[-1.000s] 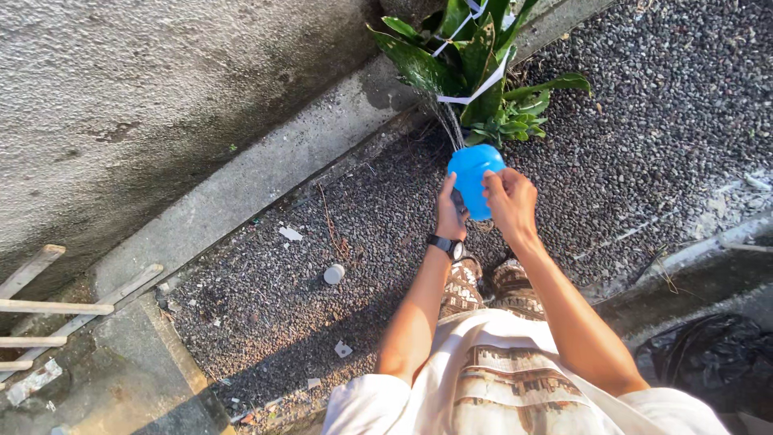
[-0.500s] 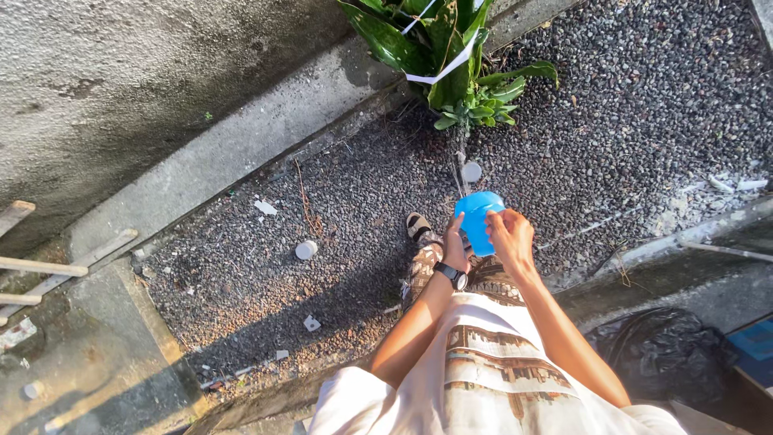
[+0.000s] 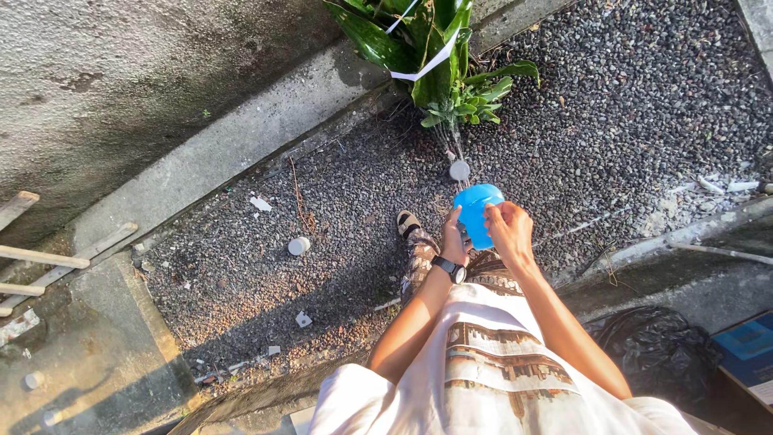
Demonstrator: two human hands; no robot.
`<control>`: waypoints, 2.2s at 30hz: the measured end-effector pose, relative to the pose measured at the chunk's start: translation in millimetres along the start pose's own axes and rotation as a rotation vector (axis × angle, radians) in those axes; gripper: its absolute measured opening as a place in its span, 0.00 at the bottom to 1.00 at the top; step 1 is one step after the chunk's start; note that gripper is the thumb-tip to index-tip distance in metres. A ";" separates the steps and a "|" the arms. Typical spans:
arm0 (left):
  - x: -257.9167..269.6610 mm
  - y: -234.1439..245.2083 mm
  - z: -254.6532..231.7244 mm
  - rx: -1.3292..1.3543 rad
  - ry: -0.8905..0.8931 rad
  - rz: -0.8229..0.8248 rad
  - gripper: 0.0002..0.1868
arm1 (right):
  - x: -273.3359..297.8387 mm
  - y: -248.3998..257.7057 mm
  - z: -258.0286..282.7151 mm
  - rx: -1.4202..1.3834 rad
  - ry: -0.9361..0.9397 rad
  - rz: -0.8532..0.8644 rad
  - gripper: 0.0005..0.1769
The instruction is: The person waters a potted plant using a small blue elephant-shaped watering can.
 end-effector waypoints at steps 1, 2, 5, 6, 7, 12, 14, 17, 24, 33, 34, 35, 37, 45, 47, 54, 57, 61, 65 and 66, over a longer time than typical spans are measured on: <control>1.2 -1.7 2.1 0.005 -0.001 0.001 0.24 | 0.8 2.9 0.4 -0.003 -0.011 0.000 0.17; 1.0 -3.3 4.7 0.012 -0.001 0.002 0.23 | 1.0 4.9 1.4 -0.005 -0.020 0.000 0.16; -1.7 -8.6 7.7 0.052 -0.016 0.010 0.23 | 2.8 11.7 9.1 -0.018 -0.006 0.013 0.16; -0.7 -7.8 7.8 0.070 -0.021 0.009 0.23 | 5.0 12.0 11.6 -0.022 0.004 0.022 0.17; 2.4 -7.8 5.9 0.077 -0.036 0.040 0.22 | 7.4 11.7 13.6 -0.016 0.009 0.025 0.17; 27.7 -11.6 -31.3 0.110 -0.068 0.018 0.21 | 10.8 -0.2 37.4 -0.039 0.062 0.047 0.17; 41.7 -14.0 -52.7 0.130 -0.119 0.063 0.20 | 12.9 -6.6 48.7 -0.050 0.062 0.048 0.17; 42.4 -12.6 -87.6 0.103 -0.157 0.077 0.20 | 9.7 -22.9 72.5 -0.069 0.083 0.054 0.17; 8.9 6.3 -163.3 -0.074 -0.212 0.043 0.22 | -3.3 -82.5 102.5 -0.329 0.023 0.075 0.13; -60.1 47.0 -263.6 -0.157 -0.136 0.172 0.28 | -27.6 -178.1 157.4 -0.583 -0.159 -0.046 0.07; -61.2 50.0 -275.0 -0.169 -0.121 0.164 0.27 | -28.8 -186.0 165.9 -0.607 -0.163 -0.051 0.07; -60.9 51.2 -289.0 -0.180 -0.106 0.156 0.28 | -29.6 -193.4 174.7 -0.631 -0.167 -0.057 0.07; -56.1 48.2 -321.5 -0.207 -0.102 0.165 0.29 | -32.4 -206.9 192.8 -0.667 -0.171 -0.074 0.07; -21.6 11.1 -390.4 -0.192 -0.180 0.403 0.29 | -44.3 -223.0 238.2 -0.692 -0.143 -0.138 0.06; -23.1 8.2 -394.0 -0.174 -0.168 0.412 0.28 | -45.4 -223.0 242.7 -0.686 -0.129 -0.145 0.06; -36.9 24.7 -358.8 -0.242 -0.099 0.357 0.25 | -33.1 -214.0 217.9 -0.589 -0.165 -0.165 0.06; -45.3 40.7 -325.9 -0.292 -0.058 0.341 0.21 | -24.6 -211.6 189.8 -0.552 -0.188 -0.145 0.07; -52.0 63.4 -279.2 -0.385 0.056 0.203 0.26 | -9.5 -200.8 149.5 -0.539 -0.214 -0.165 0.06; -43.0 74.4 -241.8 -0.452 0.111 0.221 0.30 | 15.7 -187.8 116.3 -0.525 -0.227 -0.202 0.06; -38.7 75.0 -232.9 -0.461 0.117 0.238 0.31 | 22.3 -183.1 109.4 -0.513 -0.230 -0.209 0.06</control>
Point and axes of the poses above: each hand's wrist, its own x-axis away from the middle knuckle, its own y-axis out of the back of the hand, z = x × y, the point moved 7 cm from there along -x, towards the middle knuckle, and after that the axes turned 8 degrees about -z, right-handed, at the moved point
